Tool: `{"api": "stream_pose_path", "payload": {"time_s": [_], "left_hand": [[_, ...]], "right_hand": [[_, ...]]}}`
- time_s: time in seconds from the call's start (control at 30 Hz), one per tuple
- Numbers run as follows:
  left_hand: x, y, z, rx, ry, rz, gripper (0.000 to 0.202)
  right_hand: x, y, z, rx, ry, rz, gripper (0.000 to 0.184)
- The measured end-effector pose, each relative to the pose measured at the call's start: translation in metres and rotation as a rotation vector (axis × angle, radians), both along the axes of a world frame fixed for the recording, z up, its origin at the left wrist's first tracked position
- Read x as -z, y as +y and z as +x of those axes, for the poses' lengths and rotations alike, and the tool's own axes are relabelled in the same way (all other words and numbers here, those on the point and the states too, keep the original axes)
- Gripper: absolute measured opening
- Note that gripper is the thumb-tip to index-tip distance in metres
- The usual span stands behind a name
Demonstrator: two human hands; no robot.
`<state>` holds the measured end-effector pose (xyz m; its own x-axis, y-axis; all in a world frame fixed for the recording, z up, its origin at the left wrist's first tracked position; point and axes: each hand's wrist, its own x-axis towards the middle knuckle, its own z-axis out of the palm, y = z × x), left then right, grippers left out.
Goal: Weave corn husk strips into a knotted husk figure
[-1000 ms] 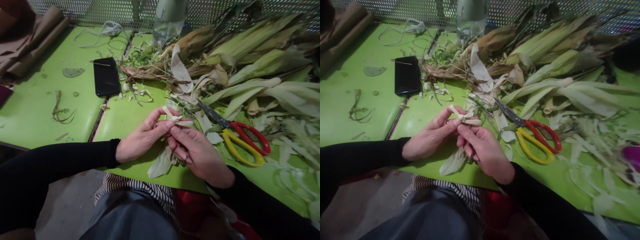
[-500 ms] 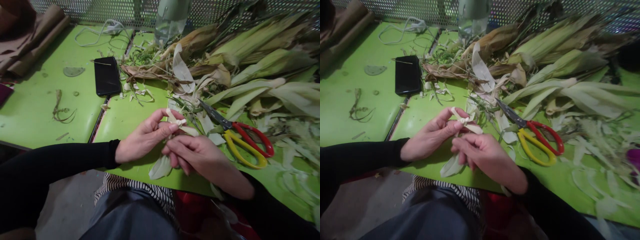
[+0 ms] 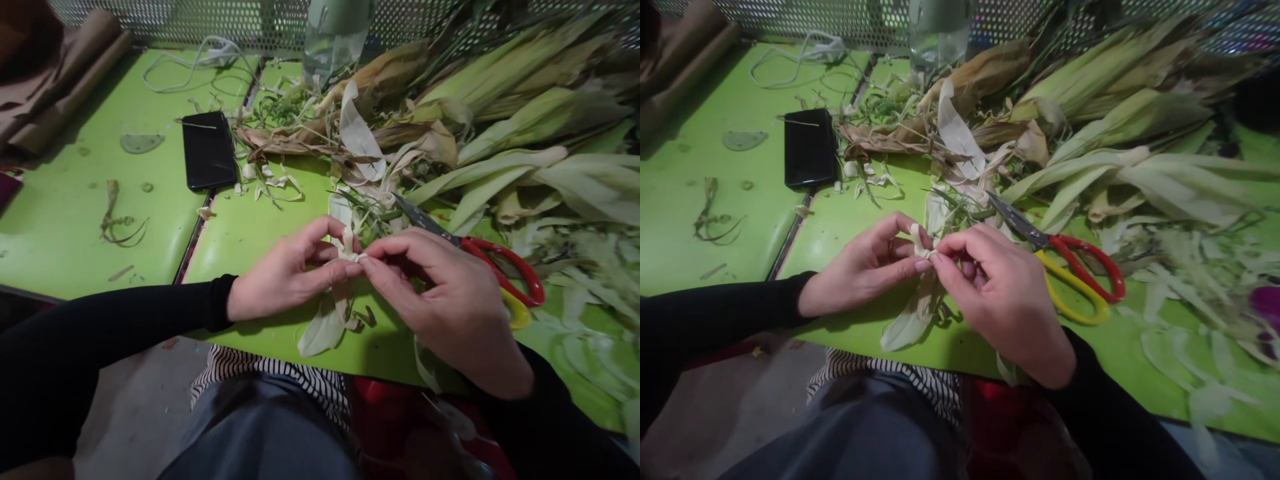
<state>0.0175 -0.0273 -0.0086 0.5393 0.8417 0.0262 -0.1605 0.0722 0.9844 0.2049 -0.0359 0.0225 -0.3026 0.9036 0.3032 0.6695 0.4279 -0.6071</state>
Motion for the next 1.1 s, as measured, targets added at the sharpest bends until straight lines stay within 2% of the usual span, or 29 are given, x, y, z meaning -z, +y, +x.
{"api": "stream_pose_path", "payload": {"time_s": [0.07,0.13,0.27,0.37,0.5,0.57,0.7,0.77,0.87,0.97,1.1], "left_hand": [[-0.003,0.001,-0.002,-0.034,0.113,0.123,0.018],[-0.005,0.002,-0.003,-0.058,0.164,0.172,0.015],[-0.006,0.000,-0.002,-0.050,0.115,0.086,0.013],[-0.004,-0.001,0.000,-0.012,0.059,-0.014,0.015],[-0.003,-0.002,0.000,0.022,-0.022,-0.082,0.021],[-0.004,-0.001,-0.001,0.022,0.005,-0.053,0.020],[-0.006,0.002,-0.005,0.016,0.161,0.057,0.015],[-0.008,0.003,-0.008,0.008,0.263,0.152,0.010],[-0.009,0.002,-0.010,0.018,0.347,0.244,0.007],[-0.007,0.001,-0.010,0.052,0.298,0.198,0.006],[-0.002,0.000,-0.007,0.090,0.215,0.060,0.006]], "right_hand": [[-0.001,-0.002,-0.002,-0.019,0.022,0.005,0.010],[0.000,-0.004,-0.003,-0.016,0.065,0.000,0.010],[0.004,-0.007,-0.006,0.043,0.196,-0.056,0.010],[0.007,-0.006,-0.006,0.060,0.280,-0.164,0.009],[0.008,-0.005,-0.007,0.034,0.278,-0.278,0.011],[0.008,-0.004,-0.006,0.010,0.204,-0.218,0.011],[0.010,-0.001,-0.005,-0.138,0.002,-0.033,0.022],[0.010,-0.001,-0.005,-0.171,-0.019,-0.059,0.029],[0.009,-0.003,-0.006,-0.117,0.020,-0.117,0.036],[0.009,-0.006,-0.008,-0.068,0.070,-0.166,0.037],[0.010,-0.008,-0.007,-0.030,0.135,-0.241,0.040]]}}
